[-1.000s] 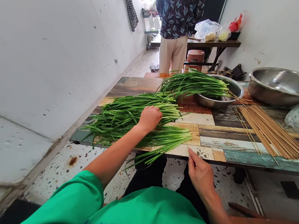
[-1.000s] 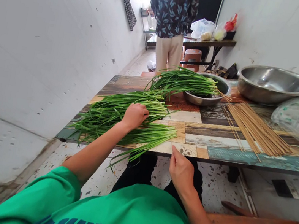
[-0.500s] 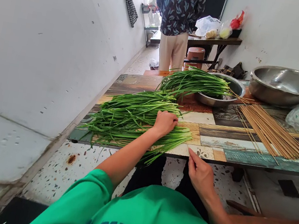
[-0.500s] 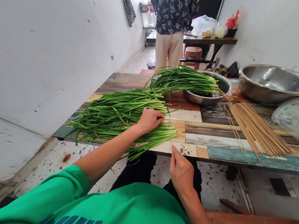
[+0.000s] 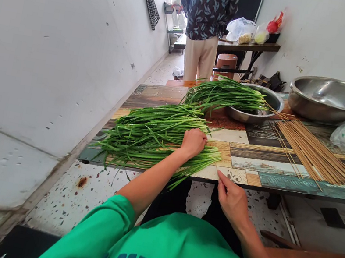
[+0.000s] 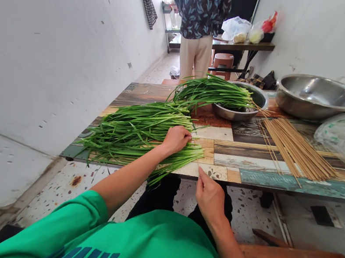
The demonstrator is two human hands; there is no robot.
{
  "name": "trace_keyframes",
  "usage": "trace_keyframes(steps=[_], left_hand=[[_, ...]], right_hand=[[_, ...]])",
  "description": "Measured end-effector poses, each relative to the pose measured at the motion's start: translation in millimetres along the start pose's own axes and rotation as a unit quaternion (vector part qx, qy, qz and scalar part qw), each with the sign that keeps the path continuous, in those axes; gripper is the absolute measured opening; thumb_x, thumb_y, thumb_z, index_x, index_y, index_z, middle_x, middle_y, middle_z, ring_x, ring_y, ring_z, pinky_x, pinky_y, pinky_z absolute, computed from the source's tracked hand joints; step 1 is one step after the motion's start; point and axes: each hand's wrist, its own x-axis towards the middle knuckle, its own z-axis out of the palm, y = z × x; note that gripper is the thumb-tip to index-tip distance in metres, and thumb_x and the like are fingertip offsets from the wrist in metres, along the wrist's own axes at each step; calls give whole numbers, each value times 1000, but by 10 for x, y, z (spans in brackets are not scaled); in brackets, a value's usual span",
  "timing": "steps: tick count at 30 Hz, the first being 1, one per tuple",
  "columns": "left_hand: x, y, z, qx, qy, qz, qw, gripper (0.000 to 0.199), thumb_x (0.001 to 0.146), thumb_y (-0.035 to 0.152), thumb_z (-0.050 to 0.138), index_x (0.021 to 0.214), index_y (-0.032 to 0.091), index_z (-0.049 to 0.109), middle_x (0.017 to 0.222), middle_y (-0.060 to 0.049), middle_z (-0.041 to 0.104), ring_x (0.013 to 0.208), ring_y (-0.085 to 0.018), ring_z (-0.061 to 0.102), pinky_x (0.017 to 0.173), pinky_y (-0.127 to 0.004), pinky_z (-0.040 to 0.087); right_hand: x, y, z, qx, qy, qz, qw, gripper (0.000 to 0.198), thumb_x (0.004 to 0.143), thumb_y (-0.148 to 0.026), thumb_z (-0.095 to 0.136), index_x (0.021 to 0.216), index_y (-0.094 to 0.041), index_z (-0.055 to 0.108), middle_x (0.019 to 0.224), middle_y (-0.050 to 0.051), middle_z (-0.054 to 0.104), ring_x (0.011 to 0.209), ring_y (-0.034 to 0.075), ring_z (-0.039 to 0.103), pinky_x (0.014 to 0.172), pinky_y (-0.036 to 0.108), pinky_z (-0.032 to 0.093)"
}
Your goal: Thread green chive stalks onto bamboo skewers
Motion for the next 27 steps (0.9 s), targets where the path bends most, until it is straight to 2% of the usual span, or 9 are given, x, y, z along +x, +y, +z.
trace_keyframes(steps=[11,27], left_hand=[[-8,3,16,-26,6,-24,999,26,86,25,50,92,21,75,102,-6,71,101,-22,60,90,-36,41],[-20,11,21,-36,9,-30,999,26,86,25,50,92,22,75,103,-6,71,102,-23,60,91,-40,40]], right_hand=[[-4,2,1,-8,2,4,1000,37,88,-21,47,115,-18,71,103,8,74,80,20,74,73,24,57],[4,-2,-2,-4,0,-3,1000,37,88,-20,47,115,-19,71,104,8,74,81,20,74,78,26,57]])
